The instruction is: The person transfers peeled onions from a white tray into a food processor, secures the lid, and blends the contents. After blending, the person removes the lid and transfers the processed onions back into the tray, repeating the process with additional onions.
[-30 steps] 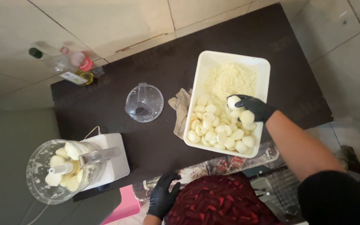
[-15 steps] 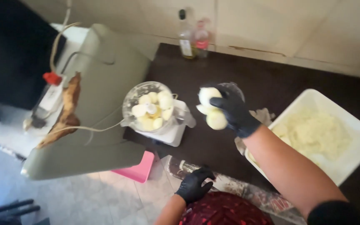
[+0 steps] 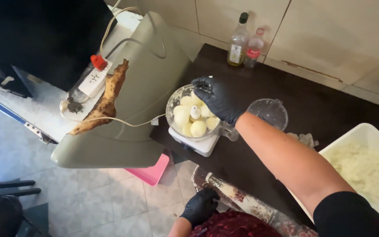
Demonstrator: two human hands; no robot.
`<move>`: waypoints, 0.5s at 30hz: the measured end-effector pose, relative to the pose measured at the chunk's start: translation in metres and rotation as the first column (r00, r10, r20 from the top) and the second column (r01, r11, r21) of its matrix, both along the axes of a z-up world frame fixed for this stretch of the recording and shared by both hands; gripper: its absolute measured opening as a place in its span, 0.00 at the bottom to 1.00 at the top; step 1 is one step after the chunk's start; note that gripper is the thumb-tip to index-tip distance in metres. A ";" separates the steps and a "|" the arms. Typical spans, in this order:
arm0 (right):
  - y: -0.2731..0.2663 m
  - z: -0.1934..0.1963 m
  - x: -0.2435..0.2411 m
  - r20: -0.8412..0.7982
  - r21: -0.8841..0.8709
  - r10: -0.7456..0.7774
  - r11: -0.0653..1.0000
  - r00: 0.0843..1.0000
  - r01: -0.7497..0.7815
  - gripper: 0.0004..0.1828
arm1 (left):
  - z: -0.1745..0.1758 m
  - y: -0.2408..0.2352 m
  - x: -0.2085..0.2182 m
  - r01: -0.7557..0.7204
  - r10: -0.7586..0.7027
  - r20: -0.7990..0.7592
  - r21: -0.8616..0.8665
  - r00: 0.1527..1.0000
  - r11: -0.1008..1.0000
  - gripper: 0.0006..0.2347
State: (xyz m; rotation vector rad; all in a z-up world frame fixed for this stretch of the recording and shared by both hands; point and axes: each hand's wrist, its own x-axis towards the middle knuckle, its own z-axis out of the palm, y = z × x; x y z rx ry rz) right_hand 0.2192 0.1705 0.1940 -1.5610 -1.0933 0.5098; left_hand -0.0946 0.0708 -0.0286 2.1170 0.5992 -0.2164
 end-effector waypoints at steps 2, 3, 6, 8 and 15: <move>-0.002 0.012 0.004 0.078 -0.118 0.056 0.992 0.995 -0.047 0.21 | 0.001 0.007 0.001 0.067 -0.064 0.183 -0.014 0.981 0.998 0.09; -0.007 0.017 0.005 0.081 -0.117 0.050 0.992 0.995 -0.041 0.21 | -0.001 0.009 0.003 0.073 -0.069 0.186 -0.012 0.980 0.997 0.09; -0.028 0.029 0.014 -0.116 -0.138 0.155 0.976 0.981 -0.171 0.20 | -0.012 0.015 0.007 0.016 -0.016 0.170 -0.004 0.985 1.000 0.10; -0.056 0.031 0.027 -0.301 -0.181 0.125 0.966 0.945 -0.186 0.20 | -0.027 0.017 0.007 0.044 -0.053 0.243 0.043 0.968 0.998 0.09; -0.226 -0.109 0.102 -0.860 -0.028 -0.219 0.922 0.461 0.385 0.18 | -0.054 0.032 0.012 0.155 -0.151 0.046 -0.111 0.987 0.982 0.15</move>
